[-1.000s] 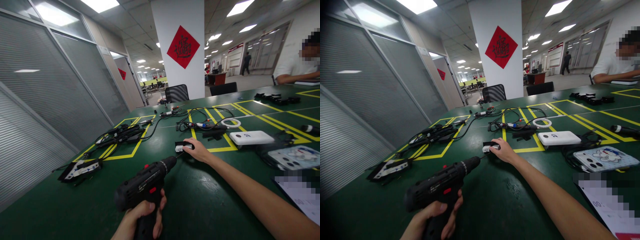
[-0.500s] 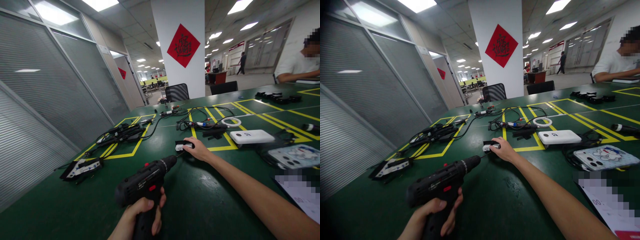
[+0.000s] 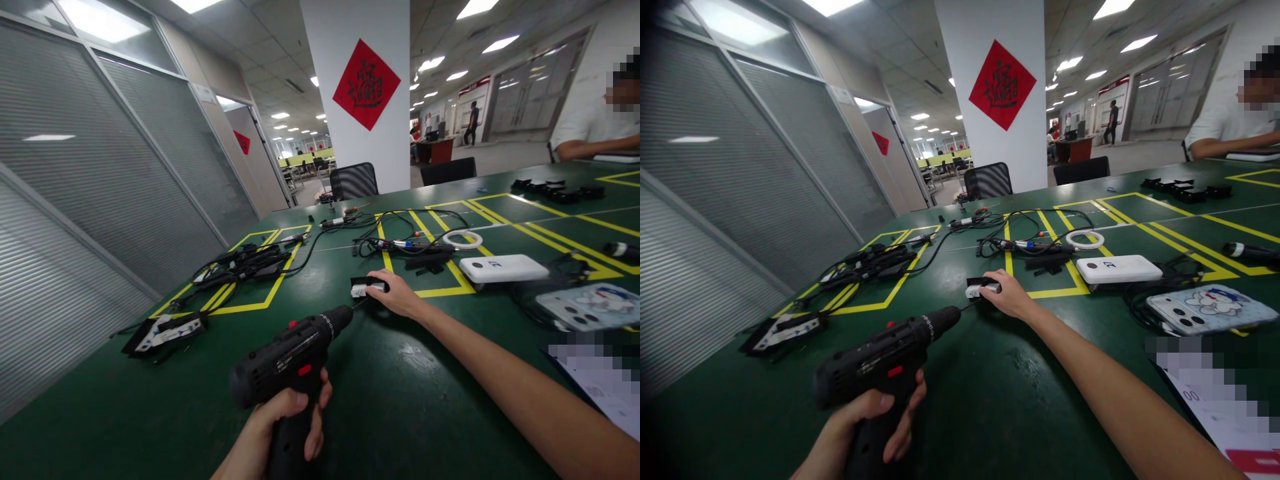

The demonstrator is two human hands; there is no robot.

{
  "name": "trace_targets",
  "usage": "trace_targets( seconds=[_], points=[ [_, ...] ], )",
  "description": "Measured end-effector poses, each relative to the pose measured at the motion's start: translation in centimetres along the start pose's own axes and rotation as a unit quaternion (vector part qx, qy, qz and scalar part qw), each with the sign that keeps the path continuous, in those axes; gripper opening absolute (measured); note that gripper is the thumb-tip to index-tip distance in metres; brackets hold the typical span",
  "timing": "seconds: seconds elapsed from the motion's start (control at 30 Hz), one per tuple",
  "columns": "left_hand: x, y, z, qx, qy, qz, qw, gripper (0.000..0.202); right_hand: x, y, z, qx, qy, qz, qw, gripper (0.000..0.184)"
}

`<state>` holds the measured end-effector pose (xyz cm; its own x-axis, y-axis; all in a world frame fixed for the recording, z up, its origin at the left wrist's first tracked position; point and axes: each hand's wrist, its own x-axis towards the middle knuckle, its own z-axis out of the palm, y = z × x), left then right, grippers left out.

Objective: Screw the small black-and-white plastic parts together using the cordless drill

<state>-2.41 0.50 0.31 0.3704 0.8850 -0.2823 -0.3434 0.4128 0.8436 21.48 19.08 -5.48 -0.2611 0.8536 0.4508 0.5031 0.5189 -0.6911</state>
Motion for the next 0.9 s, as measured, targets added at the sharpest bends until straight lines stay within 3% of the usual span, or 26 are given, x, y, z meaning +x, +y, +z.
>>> trace_targets(
  seconds=[0.9],
  points=[
    [-0.08, -0.03, 0.32, 0.043, 0.01, 0.007, 0.999, 0.026, -0.12, -0.45, -0.33, 0.008, 0.0, 0.008, 1.0, 0.04]
  ],
)
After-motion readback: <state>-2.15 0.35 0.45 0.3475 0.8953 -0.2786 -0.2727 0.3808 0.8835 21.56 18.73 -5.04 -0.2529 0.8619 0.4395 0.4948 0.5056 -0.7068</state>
